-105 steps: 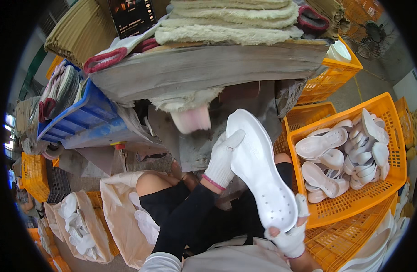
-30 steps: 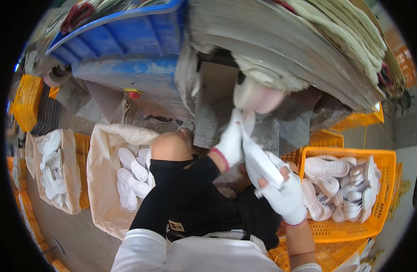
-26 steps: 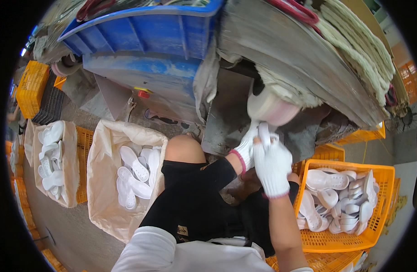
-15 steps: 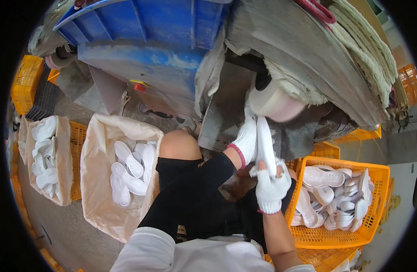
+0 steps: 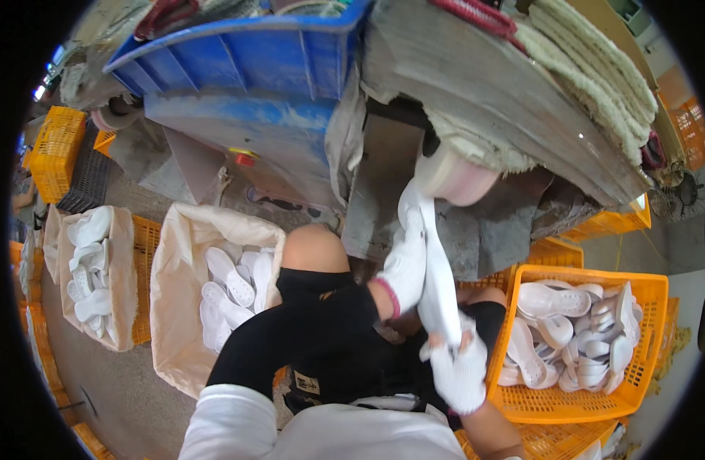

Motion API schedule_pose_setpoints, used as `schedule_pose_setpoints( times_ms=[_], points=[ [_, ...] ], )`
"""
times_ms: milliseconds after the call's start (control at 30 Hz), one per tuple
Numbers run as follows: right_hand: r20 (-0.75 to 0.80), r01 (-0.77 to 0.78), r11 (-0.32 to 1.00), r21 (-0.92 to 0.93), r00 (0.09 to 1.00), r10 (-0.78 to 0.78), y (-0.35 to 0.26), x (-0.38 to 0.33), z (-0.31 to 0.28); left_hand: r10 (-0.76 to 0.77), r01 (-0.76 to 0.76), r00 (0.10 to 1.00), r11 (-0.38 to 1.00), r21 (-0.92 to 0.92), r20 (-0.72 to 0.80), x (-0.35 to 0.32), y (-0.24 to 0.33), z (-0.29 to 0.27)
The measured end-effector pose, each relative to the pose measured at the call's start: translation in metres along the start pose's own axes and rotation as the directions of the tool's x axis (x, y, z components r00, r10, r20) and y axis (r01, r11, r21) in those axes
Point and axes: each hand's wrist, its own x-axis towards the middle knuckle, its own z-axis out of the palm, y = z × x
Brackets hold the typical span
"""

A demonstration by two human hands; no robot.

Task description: The person sits at a grinding machine and repeatedly presses white shoe insoles against a rotating abrasive wheel to smooth their surfaces. They pick insoles from a nearby yellow crate, grind them one at a time, and place the finished pieces into a bag on the floor.

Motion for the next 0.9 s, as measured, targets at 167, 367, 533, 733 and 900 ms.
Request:
schedule_pose_setpoints(
  times_ms=[167, 367, 533, 733, 900],
  points=[
    [-0.163, 0.203, 0.772, -0.602, 0.916, -0.368, -0.006, 0.113, 0.028, -0.165, 0.232, 0.91, 0.963, -0.139, 0.38, 0.07, 0.03, -0.002],
    [-0.359, -0.038, 0.909, -0.414, 0.925, -0.125, 0.005, 0.155, 0.054, -0.038, 0.286, 0.824, 0.889, -0.358, 0.565, 0.08, 0.003, -0.02],
    [-0.191, -0.134, 0.951, -0.277, 0.978, 0.083, -0.002, 0.146, 0.039, -0.146, 0.224, 0.897, 0.964, -0.142, 0.417, 0.069, 0.014, -0.012],
    [-0.012, -0.181, 0.9, -0.396, 0.981, 0.192, -0.014, 0.091, 0.018, 0.018, 0.044, 0.967, 0.971, -0.236, 0.255, 0.059, 0.033, 0.016],
    [-0.029, -0.038, 0.958, -0.285, 0.999, 0.031, -0.011, 0.076, 0.021, -0.156, 0.165, 0.973, 0.985, -0.041, 0.172, 0.058, 0.048, 0.015]
  ],
)
